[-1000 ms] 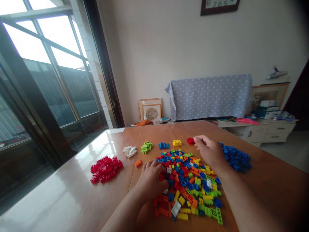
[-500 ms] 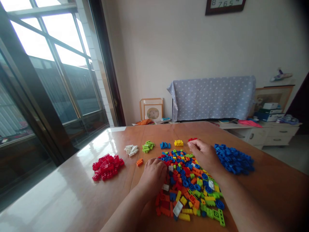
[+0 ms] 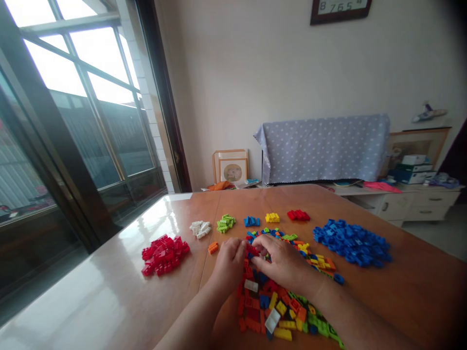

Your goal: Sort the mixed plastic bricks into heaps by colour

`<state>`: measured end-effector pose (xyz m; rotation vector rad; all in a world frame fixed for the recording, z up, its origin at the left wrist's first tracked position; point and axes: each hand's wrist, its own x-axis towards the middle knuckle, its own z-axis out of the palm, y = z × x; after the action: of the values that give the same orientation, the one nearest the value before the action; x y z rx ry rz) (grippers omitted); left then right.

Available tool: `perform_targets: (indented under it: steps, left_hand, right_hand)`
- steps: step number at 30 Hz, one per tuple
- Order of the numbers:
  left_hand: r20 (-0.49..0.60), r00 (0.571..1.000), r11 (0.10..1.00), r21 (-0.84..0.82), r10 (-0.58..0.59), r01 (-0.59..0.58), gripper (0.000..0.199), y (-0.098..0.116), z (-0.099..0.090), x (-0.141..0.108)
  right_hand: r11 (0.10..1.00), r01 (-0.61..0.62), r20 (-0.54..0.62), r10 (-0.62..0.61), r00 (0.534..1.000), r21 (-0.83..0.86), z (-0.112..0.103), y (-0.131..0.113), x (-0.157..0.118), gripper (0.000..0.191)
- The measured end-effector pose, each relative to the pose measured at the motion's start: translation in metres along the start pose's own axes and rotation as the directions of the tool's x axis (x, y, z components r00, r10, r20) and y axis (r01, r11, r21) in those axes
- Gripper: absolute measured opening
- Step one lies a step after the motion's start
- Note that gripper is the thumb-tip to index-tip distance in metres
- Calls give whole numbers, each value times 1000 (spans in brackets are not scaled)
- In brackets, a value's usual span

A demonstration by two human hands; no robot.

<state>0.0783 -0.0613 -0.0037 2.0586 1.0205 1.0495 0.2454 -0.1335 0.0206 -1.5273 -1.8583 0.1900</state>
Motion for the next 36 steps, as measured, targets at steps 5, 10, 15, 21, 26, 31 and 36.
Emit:
perform_targets:
  steps: [5, 10, 15, 21, 26, 31, 36]
  left_hand:
    - [29, 991, 958, -251, -134, 137, 47, 8, 1, -3]
    - [20, 996, 976, -199, -91, 93, 51, 8, -1, -4]
    - [11, 997, 991, 110, 81, -81, 45, 1, -3, -4]
    - [40, 994, 976, 191, 97, -103, 43, -5, -4, -8]
    - [12, 998, 995, 73, 68, -68, 43, -10, -3, -8]
    - [2, 1000, 1000, -24, -14, 14, 45, -14, 1, -8]
    - [28, 995, 989, -110, -95, 98, 51, -17, 6, -6]
  right_hand:
    - [999, -49, 29, 49, 998, -15, 1, 3, 0, 5]
    - [999, -32, 0, 32, 999, 12, 0, 4, 1, 5]
    - [997, -42, -114, 49, 992, 61, -11, 16, 5, 6]
    - [925, -171, -365, 297, 882, 341, -46, 47, 10, 28]
    - [803, -143, -511, 494, 704, 579, -75, 55, 11, 37]
    - [808, -273, -463, 538, 704, 523, -84, 72, 18, 41]
    - [838, -481, -427, 545, 722, 257, -80, 106, 34, 36]
